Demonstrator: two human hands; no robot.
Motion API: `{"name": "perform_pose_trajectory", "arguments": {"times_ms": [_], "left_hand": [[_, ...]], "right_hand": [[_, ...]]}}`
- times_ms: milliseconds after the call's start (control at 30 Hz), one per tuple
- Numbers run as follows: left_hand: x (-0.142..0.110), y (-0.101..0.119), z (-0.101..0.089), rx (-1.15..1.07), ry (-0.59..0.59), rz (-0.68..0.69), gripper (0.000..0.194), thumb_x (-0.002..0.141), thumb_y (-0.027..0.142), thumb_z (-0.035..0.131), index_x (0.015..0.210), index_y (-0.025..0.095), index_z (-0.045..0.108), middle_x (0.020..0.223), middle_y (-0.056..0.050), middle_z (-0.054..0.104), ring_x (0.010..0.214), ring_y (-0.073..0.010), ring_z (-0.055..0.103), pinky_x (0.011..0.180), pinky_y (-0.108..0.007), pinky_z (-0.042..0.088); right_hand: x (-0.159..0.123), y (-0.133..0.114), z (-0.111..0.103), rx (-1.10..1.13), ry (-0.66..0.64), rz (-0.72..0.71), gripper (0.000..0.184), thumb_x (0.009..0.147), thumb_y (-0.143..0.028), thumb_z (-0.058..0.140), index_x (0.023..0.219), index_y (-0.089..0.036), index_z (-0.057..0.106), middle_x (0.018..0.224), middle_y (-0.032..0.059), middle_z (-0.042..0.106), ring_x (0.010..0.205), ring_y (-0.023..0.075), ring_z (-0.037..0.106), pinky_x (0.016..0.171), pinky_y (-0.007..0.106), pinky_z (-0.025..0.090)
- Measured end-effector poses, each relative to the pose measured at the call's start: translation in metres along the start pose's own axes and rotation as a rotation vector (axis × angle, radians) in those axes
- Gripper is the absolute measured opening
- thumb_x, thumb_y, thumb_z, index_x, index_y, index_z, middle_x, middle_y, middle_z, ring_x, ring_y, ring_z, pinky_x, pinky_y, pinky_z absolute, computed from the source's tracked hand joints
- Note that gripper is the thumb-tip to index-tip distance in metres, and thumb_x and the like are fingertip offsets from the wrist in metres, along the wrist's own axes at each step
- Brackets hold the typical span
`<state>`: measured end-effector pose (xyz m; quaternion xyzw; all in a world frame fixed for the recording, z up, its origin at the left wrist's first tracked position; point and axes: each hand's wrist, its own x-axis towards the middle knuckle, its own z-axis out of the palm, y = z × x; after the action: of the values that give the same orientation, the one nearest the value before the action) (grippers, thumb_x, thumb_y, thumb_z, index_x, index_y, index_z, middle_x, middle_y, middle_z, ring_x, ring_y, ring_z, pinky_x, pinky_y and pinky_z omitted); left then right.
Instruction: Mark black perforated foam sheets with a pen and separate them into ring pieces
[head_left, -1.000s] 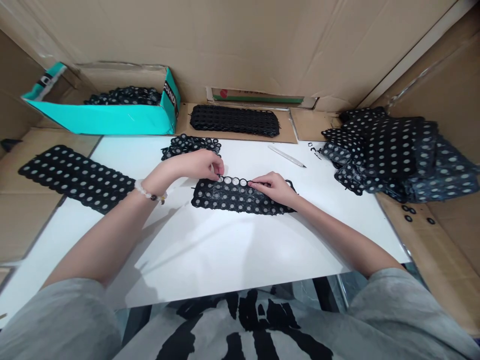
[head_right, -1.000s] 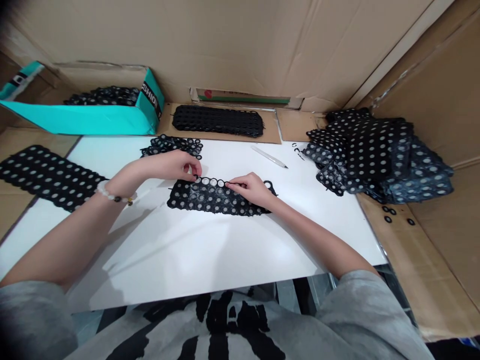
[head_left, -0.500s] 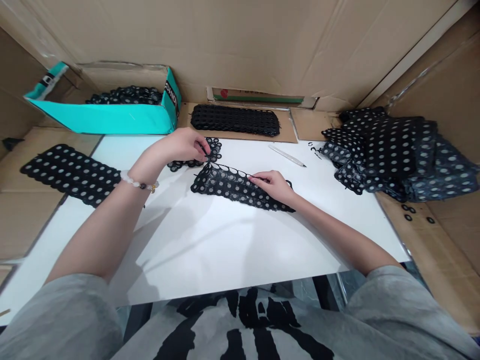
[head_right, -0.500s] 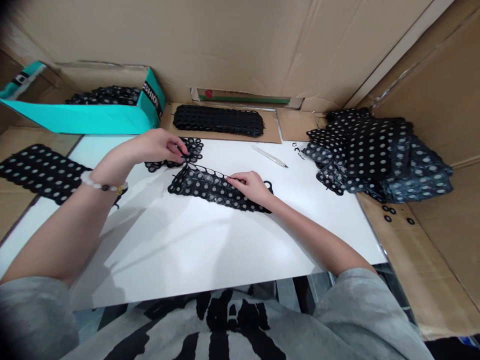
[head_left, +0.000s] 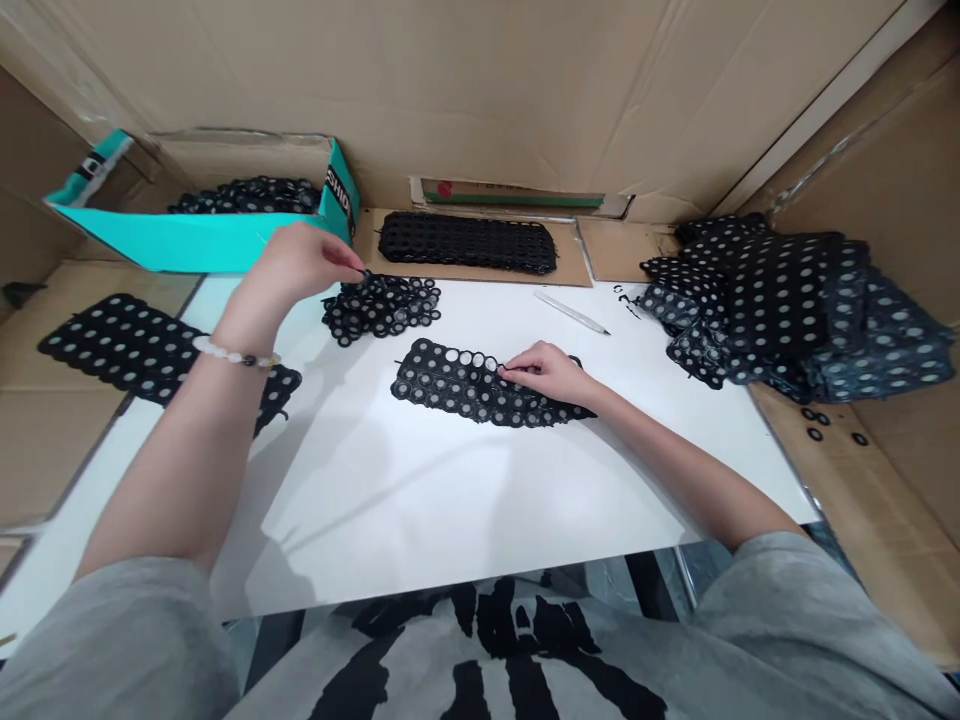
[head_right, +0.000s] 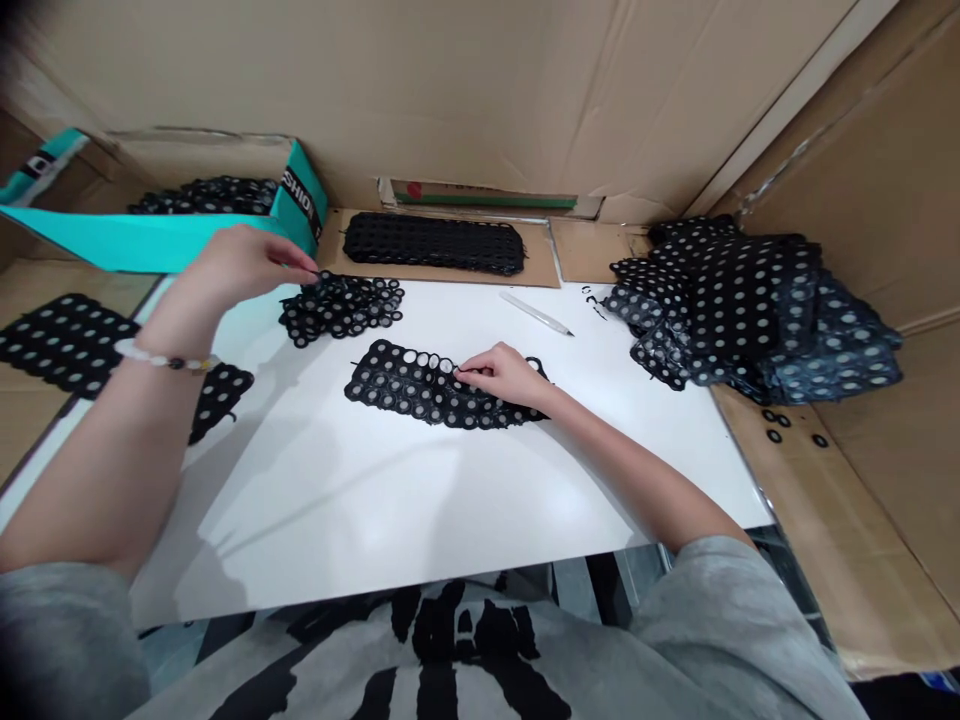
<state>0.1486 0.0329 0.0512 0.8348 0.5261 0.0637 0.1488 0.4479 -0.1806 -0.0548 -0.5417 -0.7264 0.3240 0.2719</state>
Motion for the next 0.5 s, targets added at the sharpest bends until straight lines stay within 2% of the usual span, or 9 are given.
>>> {"name": "perform_pose_trajectory", "arguments": {"times_ms": [100, 167, 233, 300, 400, 433, 500], "left_hand": [[0.003, 0.003, 0.013, 0.003, -0.016, 0.064, 0.036, 0.085, 0.045, 0.068, 0.107, 0.018, 0.078, 0.099, 0.0, 0.075, 0.089, -0.0183, 0.057, 0.087, -0.03, 0.044], [0.004, 0.012, 0.022, 0.003, 0.01, 0.098, 0.039, 0.085, 0.043, 0.065, 0.113, 0.018, 0.078, 0.104, -0.003, 0.075, 0.094, -0.0206, 0.06, 0.089, -0.03, 0.044], [0.003, 0.024, 0.03, -0.035, -0.02, 0.16, 0.043, 0.085, 0.044, 0.063, 0.116, 0.02, 0.078, 0.106, -0.005, 0.076, 0.097, -0.0225, 0.063, 0.089, -0.029, 0.045], [-0.001, 0.038, 0.039, -0.093, -0.158, 0.28, 0.045, 0.084, 0.05, 0.062, 0.115, 0.021, 0.079, 0.107, -0.005, 0.076, 0.098, -0.0229, 0.065, 0.089, -0.028, 0.046], [-0.01, 0.056, 0.058, -0.13, -0.447, 0.494, 0.05, 0.079, 0.054, 0.065, 0.117, 0.024, 0.078, 0.114, -0.004, 0.076, 0.1, -0.0227, 0.065, 0.088, -0.026, 0.046], [-0.013, 0.061, 0.064, -0.121, -0.503, 0.538, 0.051, 0.077, 0.053, 0.067, 0.118, 0.024, 0.077, 0.114, -0.004, 0.076, 0.099, -0.0225, 0.065, 0.087, -0.025, 0.046], [-0.018, 0.067, 0.075, -0.09, -0.532, 0.567, 0.048, 0.073, 0.048, 0.069, 0.113, 0.023, 0.077, 0.106, -0.005, 0.076, 0.091, -0.0217, 0.065, 0.079, -0.025, 0.045]], "right_hand": [[0.0, 0.002, -0.006, 0.015, -0.034, -0.004, 0.052, 0.095, -0.061, 0.055, 0.08, -0.016, 0.078, 0.053, -0.0025, 0.05, 0.052, 0.0105, 0.037, 0.055, 0.027, 0.03], [-0.001, 0.004, -0.011, 0.039, -0.03, 0.008, 0.052, 0.093, -0.062, 0.058, 0.084, -0.016, 0.08, 0.06, 0.0001, 0.061, 0.057, 0.013, 0.048, 0.056, 0.027, 0.036], [-0.002, 0.007, -0.016, 0.079, -0.011, 0.029, 0.05, 0.091, -0.062, 0.061, 0.088, -0.017, 0.082, 0.071, 0.0031, 0.072, 0.067, 0.0169, 0.059, 0.061, 0.028, 0.043], [-0.003, 0.01, -0.023, 0.128, 0.012, 0.05, 0.046, 0.089, -0.061, 0.064, 0.091, -0.018, 0.083, 0.083, 0.0048, 0.078, 0.077, 0.0203, 0.066, 0.069, 0.03, 0.049], [-0.005, 0.016, -0.032, 0.183, 0.051, 0.067, 0.041, 0.087, -0.057, 0.068, 0.094, -0.02, 0.084, 0.095, 0.0061, 0.081, 0.089, 0.0234, 0.072, 0.08, 0.033, 0.054], [-0.005, 0.018, -0.035, 0.187, 0.064, 0.069, 0.04, 0.087, -0.056, 0.067, 0.095, -0.02, 0.084, 0.098, 0.0066, 0.081, 0.092, 0.0241, 0.073, 0.083, 0.033, 0.054], [-0.007, 0.021, -0.042, 0.155, 0.089, 0.071, 0.039, 0.09, -0.053, 0.064, 0.096, -0.02, 0.084, 0.101, 0.0071, 0.082, 0.095, 0.0249, 0.073, 0.087, 0.035, 0.054]]}}
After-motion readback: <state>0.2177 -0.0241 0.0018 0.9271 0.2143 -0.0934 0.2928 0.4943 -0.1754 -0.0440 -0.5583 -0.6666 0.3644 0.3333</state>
